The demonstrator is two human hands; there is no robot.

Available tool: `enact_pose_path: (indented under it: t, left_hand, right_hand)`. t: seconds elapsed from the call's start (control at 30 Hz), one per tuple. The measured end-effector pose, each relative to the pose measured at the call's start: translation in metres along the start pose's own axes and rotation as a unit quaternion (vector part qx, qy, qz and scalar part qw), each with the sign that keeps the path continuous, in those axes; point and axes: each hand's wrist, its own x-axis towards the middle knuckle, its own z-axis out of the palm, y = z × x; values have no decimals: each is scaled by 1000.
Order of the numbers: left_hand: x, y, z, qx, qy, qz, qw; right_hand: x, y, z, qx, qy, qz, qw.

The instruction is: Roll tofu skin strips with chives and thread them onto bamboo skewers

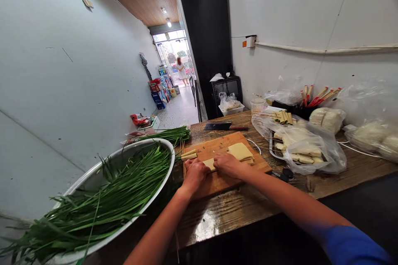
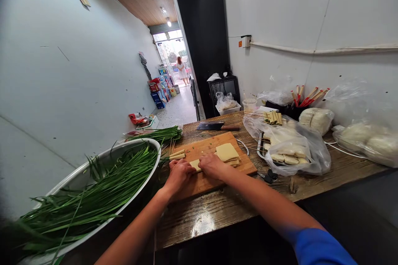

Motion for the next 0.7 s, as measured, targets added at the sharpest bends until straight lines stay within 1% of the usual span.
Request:
enact_pose_path:
  t: [0.07, 0.17, 0.23, 0.37, 0.43, 0.5, 0.57, 0.63, 0.7]
  left_hand:
    - [-1, 0, 3, 6, 5, -19, 1000]
    - [-5, 0, 10, 15, 30, -38, 999]
    - [-9, 1, 14, 22, 50, -29, 998]
    - [-16, 3, 18, 48, 99, 25, 994]
    - [-17, 3, 18, 61, 123, 22, 990]
    - [-16, 1, 17, 58, 114, 12, 992]
    - [-12, -2, 16, 39, 79, 14, 996]
    - [-7, -6, 15, 24, 59, 10, 998]
    - [-1, -9, 12, 20, 46, 0, 999]
  right_hand:
    - [-2, -1, 4, -34, 10, -27, 999]
    - [-2, 1, 9, -52, 4, -40, 998]
    - [-1, 2, 11, -53, 1, -44, 998]
    - [2, 4, 10, -48, -1, -41, 998]
    - [3, 5, 7, -42, -2, -38, 998]
    - [4, 6, 6, -37, -5, -35, 999]
    - [5, 6, 5, -33, -3, -26, 999]
    - [4, 5, 7, -37, 9, -13, 999]
    - [2, 2, 11, -48, 32, -16, 998]
